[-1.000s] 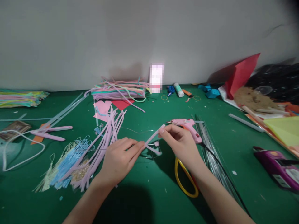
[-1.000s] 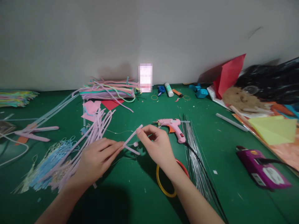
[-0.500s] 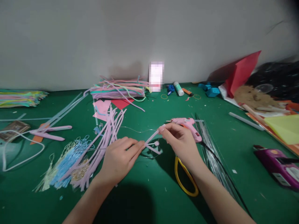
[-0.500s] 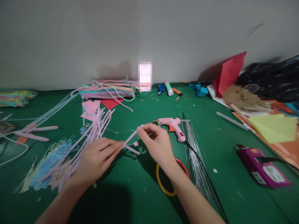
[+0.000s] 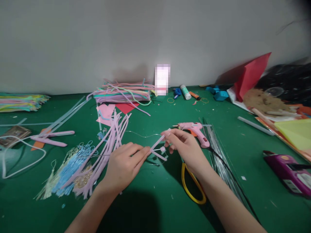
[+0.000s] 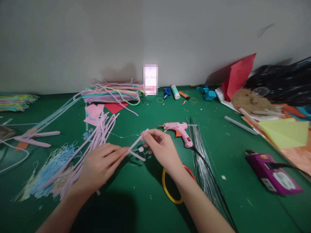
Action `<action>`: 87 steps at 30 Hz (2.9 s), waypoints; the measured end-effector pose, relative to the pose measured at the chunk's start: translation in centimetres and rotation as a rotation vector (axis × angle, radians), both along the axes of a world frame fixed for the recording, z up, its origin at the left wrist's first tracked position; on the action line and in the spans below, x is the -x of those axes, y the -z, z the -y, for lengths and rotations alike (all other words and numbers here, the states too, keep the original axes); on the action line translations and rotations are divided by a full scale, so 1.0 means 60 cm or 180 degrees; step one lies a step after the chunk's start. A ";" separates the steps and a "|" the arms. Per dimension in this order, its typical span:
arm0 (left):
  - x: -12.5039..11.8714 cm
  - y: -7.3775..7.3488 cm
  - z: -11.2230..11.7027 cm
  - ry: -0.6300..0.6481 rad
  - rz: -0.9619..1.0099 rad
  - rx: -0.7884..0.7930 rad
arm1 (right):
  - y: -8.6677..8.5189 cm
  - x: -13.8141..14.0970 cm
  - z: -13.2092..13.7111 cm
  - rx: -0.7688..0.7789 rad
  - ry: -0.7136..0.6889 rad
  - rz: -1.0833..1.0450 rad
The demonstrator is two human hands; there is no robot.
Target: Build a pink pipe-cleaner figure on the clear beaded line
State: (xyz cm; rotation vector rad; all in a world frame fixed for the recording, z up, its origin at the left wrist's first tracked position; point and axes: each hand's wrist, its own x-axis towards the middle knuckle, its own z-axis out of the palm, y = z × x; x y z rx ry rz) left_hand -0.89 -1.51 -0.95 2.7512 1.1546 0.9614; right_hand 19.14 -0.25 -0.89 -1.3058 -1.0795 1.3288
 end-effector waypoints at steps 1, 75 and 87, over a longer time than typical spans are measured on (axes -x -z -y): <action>0.000 0.000 0.000 -0.0002 0.0007 -0.0004 | 0.001 0.001 0.000 0.0114 0.0007 -0.0189; 0.002 -0.005 -0.003 -0.0031 -0.0211 -0.0120 | -0.006 -0.013 0.006 -0.1223 0.1477 0.0714; 0.006 -0.001 -0.003 -0.0053 -0.0261 -0.0099 | 0.006 -0.008 0.019 -0.1695 0.0985 0.1402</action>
